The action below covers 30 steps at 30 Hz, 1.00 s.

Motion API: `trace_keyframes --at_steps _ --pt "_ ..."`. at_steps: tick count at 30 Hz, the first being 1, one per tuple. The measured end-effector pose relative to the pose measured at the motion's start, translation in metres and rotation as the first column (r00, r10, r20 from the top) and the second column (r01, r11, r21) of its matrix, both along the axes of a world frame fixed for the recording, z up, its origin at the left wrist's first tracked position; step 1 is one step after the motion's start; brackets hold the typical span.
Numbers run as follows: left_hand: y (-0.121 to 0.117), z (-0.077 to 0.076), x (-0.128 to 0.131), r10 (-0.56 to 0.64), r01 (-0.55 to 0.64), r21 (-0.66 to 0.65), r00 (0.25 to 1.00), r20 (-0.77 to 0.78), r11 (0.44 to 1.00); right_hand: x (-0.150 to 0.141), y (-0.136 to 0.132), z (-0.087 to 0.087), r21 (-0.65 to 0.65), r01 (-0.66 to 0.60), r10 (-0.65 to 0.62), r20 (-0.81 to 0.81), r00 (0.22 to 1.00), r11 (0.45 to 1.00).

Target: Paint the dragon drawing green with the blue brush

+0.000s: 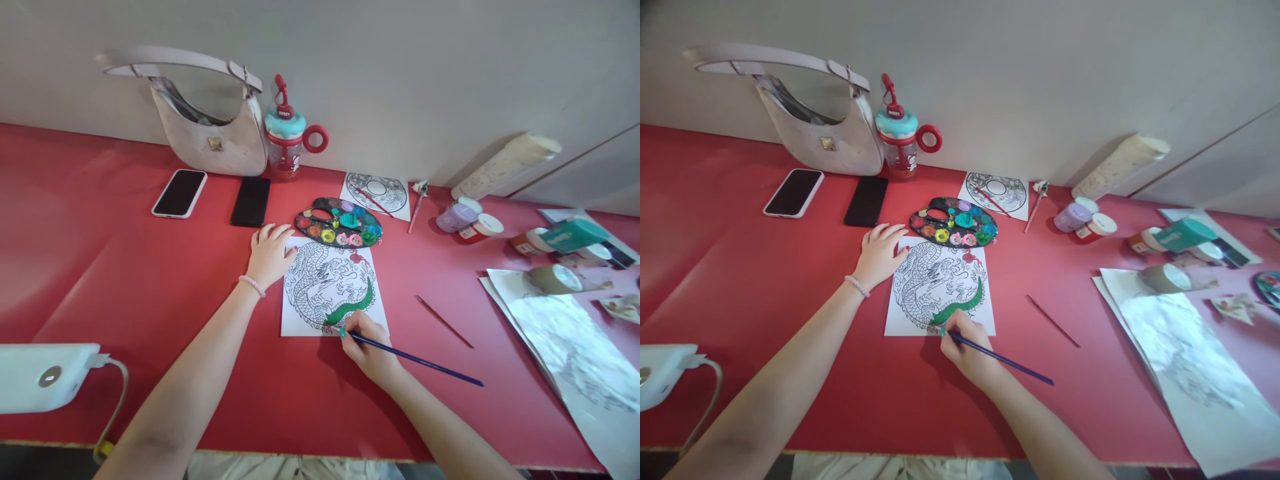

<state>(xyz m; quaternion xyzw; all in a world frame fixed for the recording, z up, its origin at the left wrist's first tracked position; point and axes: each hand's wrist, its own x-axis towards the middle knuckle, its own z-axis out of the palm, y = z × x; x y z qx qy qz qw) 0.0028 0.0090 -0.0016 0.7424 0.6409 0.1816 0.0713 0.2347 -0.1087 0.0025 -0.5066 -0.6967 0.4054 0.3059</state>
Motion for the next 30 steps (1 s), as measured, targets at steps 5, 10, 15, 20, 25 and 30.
trace_keyframes --at_steps 5,10,15,20,25,30 --pt "-0.0001 0.0006 0.0001 -0.002 0.002 -0.011 1.0 0.003 1.0 0.0002 0.0005 -0.0003 0.01 -0.006 0.006 0.023 1.0 1.0" --pt "-0.0005 0.0016 0.0004 -0.003 0.003 -0.01 1.0 0.003 1.0 0.0 0.0 -0.0011 -0.007 0.003 -0.003 0.009 1.0 1.0" --pt "-0.0001 0.0004 0.0 -0.001 0.001 -0.006 1.0 0.001 1.0 0.0002 -0.0002 0.0003 -0.012 0.004 -0.004 0.021 1.0 1.0" --pt "0.0003 -0.0013 -0.0006 -0.006 0.006 0.007 1.0 -0.003 1.0 0.0009 0.0 -0.0003 -0.007 0.005 -0.005 0.01 1.0 1.0" --pt "0.0002 -0.0005 -0.0001 -0.005 0.005 0.001 1.0 0.006 1.0 0.0001 0.0007 -0.0004 0.003 0.001 -0.001 0.022 1.0 1.0" --pt "0.0002 -0.0002 -0.0001 -0.006 0.006 -0.002 1.0 0.004 1.0 0.0002 0.0007 0.0015 -0.012 -0.004 0.004 0.023 1.0 1.0"
